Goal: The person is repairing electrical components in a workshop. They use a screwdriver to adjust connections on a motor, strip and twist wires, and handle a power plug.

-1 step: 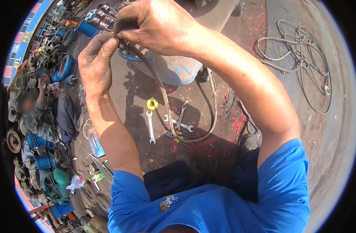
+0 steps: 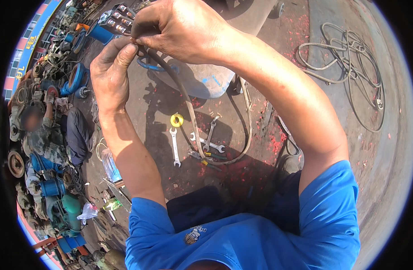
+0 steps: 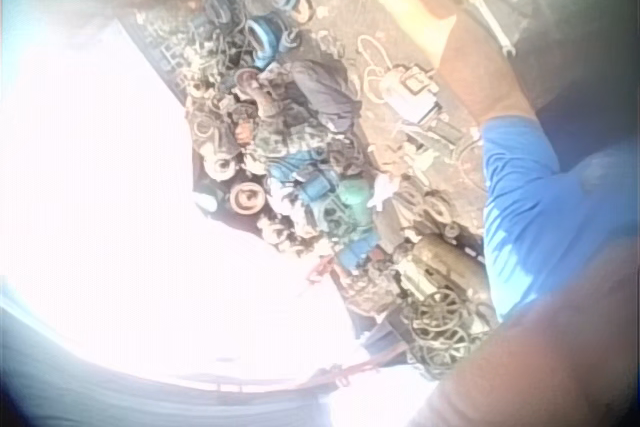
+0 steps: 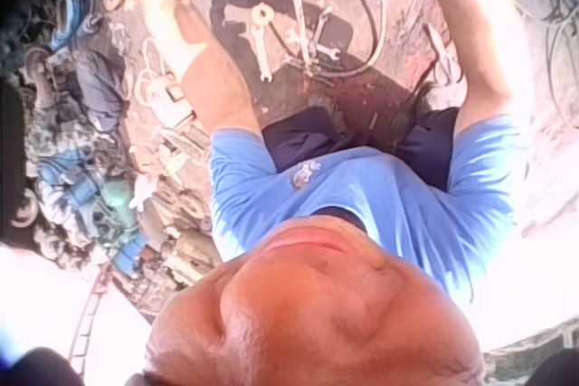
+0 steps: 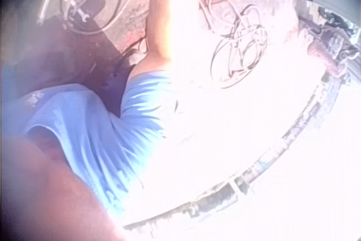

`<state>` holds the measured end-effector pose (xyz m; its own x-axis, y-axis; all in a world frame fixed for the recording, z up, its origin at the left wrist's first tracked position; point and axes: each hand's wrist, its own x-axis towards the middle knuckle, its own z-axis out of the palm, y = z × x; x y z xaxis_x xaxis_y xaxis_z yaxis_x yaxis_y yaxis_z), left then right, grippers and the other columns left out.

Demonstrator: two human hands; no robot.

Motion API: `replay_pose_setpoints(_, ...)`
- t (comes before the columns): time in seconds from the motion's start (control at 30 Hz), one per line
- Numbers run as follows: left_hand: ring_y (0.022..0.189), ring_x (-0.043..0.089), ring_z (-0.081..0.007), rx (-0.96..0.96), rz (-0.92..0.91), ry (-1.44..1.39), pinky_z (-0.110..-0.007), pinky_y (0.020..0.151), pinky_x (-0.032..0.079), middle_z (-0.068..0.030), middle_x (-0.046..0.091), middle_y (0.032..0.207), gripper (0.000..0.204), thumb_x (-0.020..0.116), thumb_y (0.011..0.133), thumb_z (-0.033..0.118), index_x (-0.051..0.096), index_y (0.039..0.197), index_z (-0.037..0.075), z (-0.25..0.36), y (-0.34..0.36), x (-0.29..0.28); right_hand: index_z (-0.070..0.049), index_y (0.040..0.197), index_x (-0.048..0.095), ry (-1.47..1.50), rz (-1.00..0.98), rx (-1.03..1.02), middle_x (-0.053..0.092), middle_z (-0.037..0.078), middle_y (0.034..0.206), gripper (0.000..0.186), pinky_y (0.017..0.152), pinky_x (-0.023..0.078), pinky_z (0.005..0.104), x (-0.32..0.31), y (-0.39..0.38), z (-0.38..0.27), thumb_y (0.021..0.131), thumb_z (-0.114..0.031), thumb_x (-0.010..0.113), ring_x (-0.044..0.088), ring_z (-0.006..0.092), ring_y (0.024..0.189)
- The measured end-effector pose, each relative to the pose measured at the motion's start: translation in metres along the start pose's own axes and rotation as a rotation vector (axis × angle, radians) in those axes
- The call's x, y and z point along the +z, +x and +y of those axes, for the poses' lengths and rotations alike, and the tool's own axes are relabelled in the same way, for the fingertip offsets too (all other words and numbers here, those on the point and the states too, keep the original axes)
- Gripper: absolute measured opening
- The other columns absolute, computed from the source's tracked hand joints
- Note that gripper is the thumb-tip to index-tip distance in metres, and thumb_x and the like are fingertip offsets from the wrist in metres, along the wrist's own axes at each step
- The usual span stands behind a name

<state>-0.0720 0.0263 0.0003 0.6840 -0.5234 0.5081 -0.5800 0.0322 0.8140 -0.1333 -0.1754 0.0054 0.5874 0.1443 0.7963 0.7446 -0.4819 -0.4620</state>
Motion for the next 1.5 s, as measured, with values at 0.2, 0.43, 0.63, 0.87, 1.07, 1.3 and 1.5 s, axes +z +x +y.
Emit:
replay_pose_setpoints(0.2,0.079,0.059,-0.0087,-0.025,-0.085,0.139,-0.023,0.073,0.047,-0.0012,0.068,0.083,0.017,0.071,0.094,0.013,0.073,0.102,-0.002,0.008,0.002,-0.006,-0.002,0.092,0.069,0.035,-0.177,0.14,0.067,0.016,0.078,0.013,0.064,0.051,0.0368,-0.007,0.009,-0.004,0.088,-0.013,0.074,0.067,0.029,0.071)
replay_pose_setpoints(0.43,0.079,0.059,-0.0086,-0.06,-0.117,0.107,-0.024,0.072,0.047,-0.001,0.068,0.086,0.016,0.072,0.093,0.011,0.073,0.101,-0.002,0.009,0.003,-0.008,-0.001,0.088,0.067,0.009,-0.115,-0.017,0.066,0.012,0.079,0.013,0.064,0.051,0.0355,-0.005,0.004,0.003,0.088,-0.013,0.072,0.064,0.0227,0.071)
replay_pose_setpoints(0.63,0.085,0.063,-0.0108,-0.05,-0.032,-0.022,-0.025,0.077,0.051,-0.0042,0.071,0.091,0.017,0.073,0.093,0.009,0.072,0.104,-0.004,0.009,-0.004,-0.002,-0.001,0.091,0.071,0.046,-0.007,0.147,0.071,0.009,0.078,0.016,0.065,0.053,0.0301,0.013,-0.001,0.003,0.082,-0.014,0.072,0.065,0.012,0.069)
replay_pose_setpoints(0.87,0.096,0.066,-0.0158,-0.013,0.044,-0.024,-0.029,0.088,0.053,-0.0092,0.07,0.105,0.023,0.074,0.088,0.004,0.07,0.109,-0.005,0.015,-0.012,-0.006,0.0,0.087,0.069,0.24,0.118,0.279,0.069,0.01,0.074,0.017,0.065,0.052,0.0305,0.031,0.001,-0.005,0.079,-0.015,0.071,0.064,0.0117,0.069)
replay_pose_setpoints(1.07,0.101,0.065,-0.016,0.001,0.122,0.026,-0.029,0.093,0.051,-0.0092,0.068,0.108,0.023,0.072,0.086,0.0,0.069,0.108,-0.006,0.029,-0.023,-0.002,0.0,0.088,0.069,0.091,0.174,0.157,0.065,0.018,0.074,0.02,0.064,0.053,0.0381,0.036,0.002,-0.013,0.077,-0.016,0.073,0.068,0.0291,0.068)
replay_pose_setpoints(1.3,0.096,0.065,-0.014,-0.026,0.155,0.029,-0.027,0.089,0.05,-0.0085,0.071,0.102,0.021,0.073,0.087,0.003,0.072,0.106,-0.006,0.033,-0.028,-0.005,-0.001,0.088,0.068,0.037,0.147,0.149,0.065,0.02,0.075,0.021,0.065,0.052,0.0442,0.045,0.001,-0.01,0.078,-0.019,0.073,0.067,0.0372,0.073)
replay_pose_setpoints(1.5,0.095,0.064,-0.0131,-0.02,0.178,0.035,-0.026,0.087,0.05,-0.0086,0.072,0.101,0.019,0.074,0.087,0.003,0.073,0.104,-0.006,0.033,-0.028,-0.007,0.0,0.087,0.067,0.047,0.153,0.108,0.064,0.02,0.074,0.019,0.065,0.051,0.0453,0.046,0.001,-0.01,0.08,-0.018,0.071,0.066,0.0393,0.073)
